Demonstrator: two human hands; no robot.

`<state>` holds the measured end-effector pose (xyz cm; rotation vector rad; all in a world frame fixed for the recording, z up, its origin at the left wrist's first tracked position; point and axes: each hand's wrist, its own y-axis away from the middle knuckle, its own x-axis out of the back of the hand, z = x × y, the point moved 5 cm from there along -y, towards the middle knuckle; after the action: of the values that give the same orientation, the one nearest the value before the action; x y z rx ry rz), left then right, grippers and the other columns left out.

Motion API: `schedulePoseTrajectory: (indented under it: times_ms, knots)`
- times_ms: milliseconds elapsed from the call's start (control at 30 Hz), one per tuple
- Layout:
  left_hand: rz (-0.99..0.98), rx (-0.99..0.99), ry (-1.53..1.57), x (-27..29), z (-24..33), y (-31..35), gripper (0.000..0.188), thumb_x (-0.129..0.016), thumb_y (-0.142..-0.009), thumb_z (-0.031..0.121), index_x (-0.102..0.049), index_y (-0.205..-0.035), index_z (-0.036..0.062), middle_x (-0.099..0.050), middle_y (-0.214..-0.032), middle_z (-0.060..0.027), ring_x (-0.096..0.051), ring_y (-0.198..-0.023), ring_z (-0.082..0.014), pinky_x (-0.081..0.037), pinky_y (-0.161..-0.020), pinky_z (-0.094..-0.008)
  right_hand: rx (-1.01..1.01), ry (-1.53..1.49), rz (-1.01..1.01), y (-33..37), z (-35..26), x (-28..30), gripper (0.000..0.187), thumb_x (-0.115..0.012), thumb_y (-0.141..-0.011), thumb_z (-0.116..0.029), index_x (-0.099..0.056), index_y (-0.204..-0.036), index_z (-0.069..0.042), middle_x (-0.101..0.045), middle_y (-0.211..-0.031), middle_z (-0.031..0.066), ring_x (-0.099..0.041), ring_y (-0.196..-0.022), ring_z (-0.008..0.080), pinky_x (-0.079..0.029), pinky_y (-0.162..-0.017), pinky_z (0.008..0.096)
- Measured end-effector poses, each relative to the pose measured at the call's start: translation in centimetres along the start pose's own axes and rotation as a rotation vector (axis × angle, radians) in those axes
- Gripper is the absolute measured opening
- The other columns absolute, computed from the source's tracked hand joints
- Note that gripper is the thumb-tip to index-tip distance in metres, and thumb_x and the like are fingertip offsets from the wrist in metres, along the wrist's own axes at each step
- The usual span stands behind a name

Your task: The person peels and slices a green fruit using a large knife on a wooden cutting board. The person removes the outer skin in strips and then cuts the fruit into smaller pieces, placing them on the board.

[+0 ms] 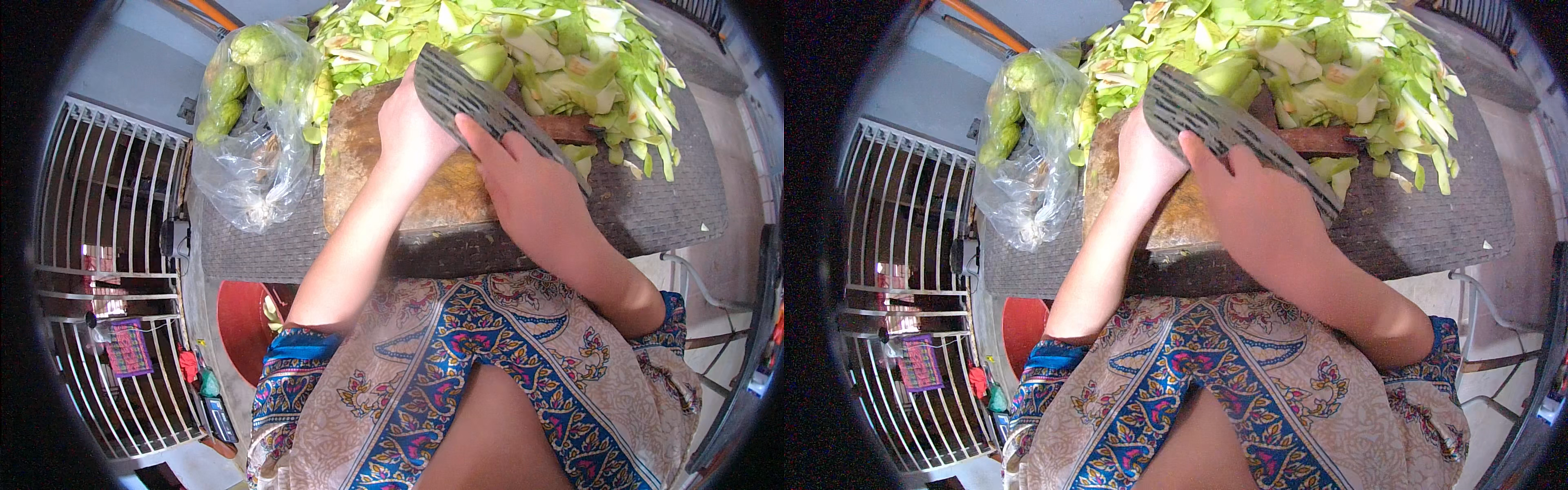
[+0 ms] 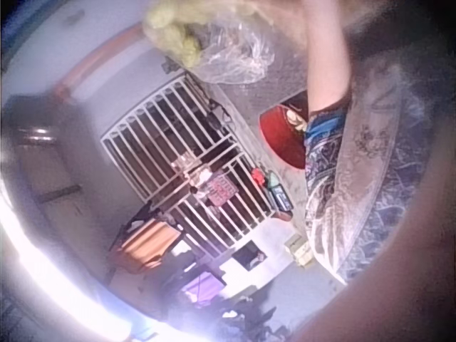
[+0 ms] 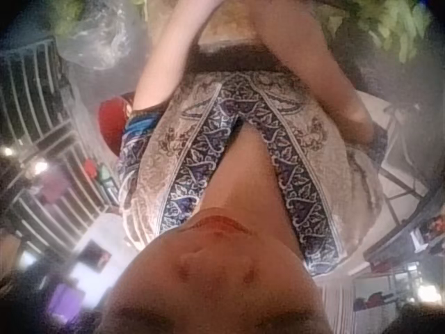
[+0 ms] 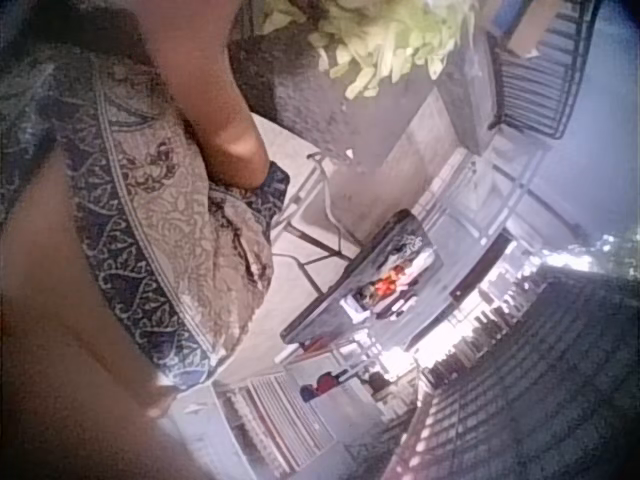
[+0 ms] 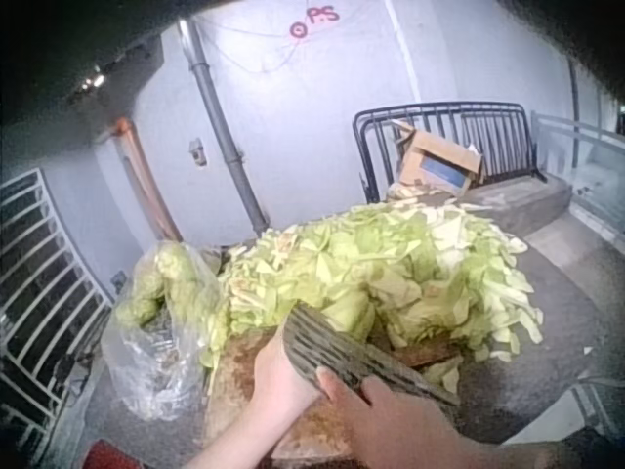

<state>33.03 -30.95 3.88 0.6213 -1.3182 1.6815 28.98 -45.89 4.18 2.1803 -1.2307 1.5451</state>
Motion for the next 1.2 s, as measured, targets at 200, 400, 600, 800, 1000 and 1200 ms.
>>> schedulePoseTrajectory:
  times_ms: [200, 400, 600, 800, 1000, 1200]
  knots:
    - [0.034, 0.128, 0.034, 0.3, 0.7, -0.3, 0.055, -0.077, -0.064, 0.035, -0.062, -0.106, 0.0041, -0.064, -0.099, -0.0171, -0.066, -0.087, -0.0336, -0.054, -0.074, -0.0429, -0.064, 0.011, 0.101, -3.3, 3.4, -0.3, 0.044, -0.05, -0.092, -0.014, -0.046, -0.137, -0.013, -0.059, -0.095, 0.0198, -0.06, -0.082, 0.0418, -0.049, -0.072, 0.0482]
    - [0.102, 0.068, -0.005, 0.9, 0.8, -0.3, 0.063, -0.08, -0.06, 0.037, -0.062, -0.108, 0.0014, -0.066, -0.095, -0.0178, -0.067, -0.084, -0.0352, -0.054, -0.076, -0.0418, -0.059, -0.088, 0.234, -5.3, 9.6, 1.2, 0.036, -0.046, -0.095, -0.019, -0.054, -0.127, -0.005, -0.064, -0.091, 0.0275, -0.062, -0.085, 0.0433, -0.049, -0.076, 0.0495]
    - [-0.244, 0.337, 0.232, 0.6, -3.0, -2.4, 0.074, -0.08, -0.062, 0.042, -0.06, -0.118, -0.0009, -0.068, -0.103, -0.0201, -0.067, -0.096, -0.0273, -0.052, -0.086, -0.0354, 0.006, -0.226, 0.291, -2.5, 6.3, 2.9, 0.036, -0.049, -0.093, -0.013, -0.053, -0.129, -0.006, -0.062, -0.096, 0.025, -0.06, -0.086, 0.0437, -0.048, -0.078, 0.0483]
    - [-0.154, 0.207, 0.263, -0.1, -3.9, -2.2, 0.07, -0.077, -0.065, 0.05, -0.06, -0.113, 0.0022, -0.067, -0.1, -0.0229, -0.066, -0.098, -0.0339, -0.052, -0.084, -0.04, -0.047, -0.206, 0.013, -0.9, 0.9, 2.4, 0.046, -0.051, -0.092, -0.007, -0.046, -0.138, -0.011, -0.057, -0.095, 0.0184, -0.059, -0.09, 0.0361, -0.047, -0.077, 0.0403]
    - [-0.132, 0.05, 0.234, -0.1, -3.1, -1.8, 0.056, -0.071, -0.073, 0.042, -0.059, -0.119, 0.0103, -0.067, -0.108, -0.0137, -0.064, -0.1, -0.0311, -0.052, -0.083, -0.0383, 0.065, -0.117, 0.033, -0.8, 0.2, 0.9, 0.052, -0.053, -0.09, -0.007, -0.043, -0.139, -0.018, -0.052, -0.087, 0.0151, -0.057, -0.077, 0.0357, -0.047, -0.065, 0.0425]
    - [-0.131, 0.05, 0.14, 0.5, -1.7, -1.2, 0.062, -0.073, -0.075, 0.035, -0.054, -0.128, 0.0096, -0.066, -0.114, -0.0117, -0.064, -0.105, -0.0235, -0.05, -0.089, -0.0346, 0.062, -0.09, -0.011, -0.3, -0.1, 0.7, 0.053, -0.054, -0.09, -0.008, -0.042, -0.14, -0.018, -0.052, -0.086, 0.0146, -0.057, -0.074, 0.0361, -0.047, -0.063, 0.0436]
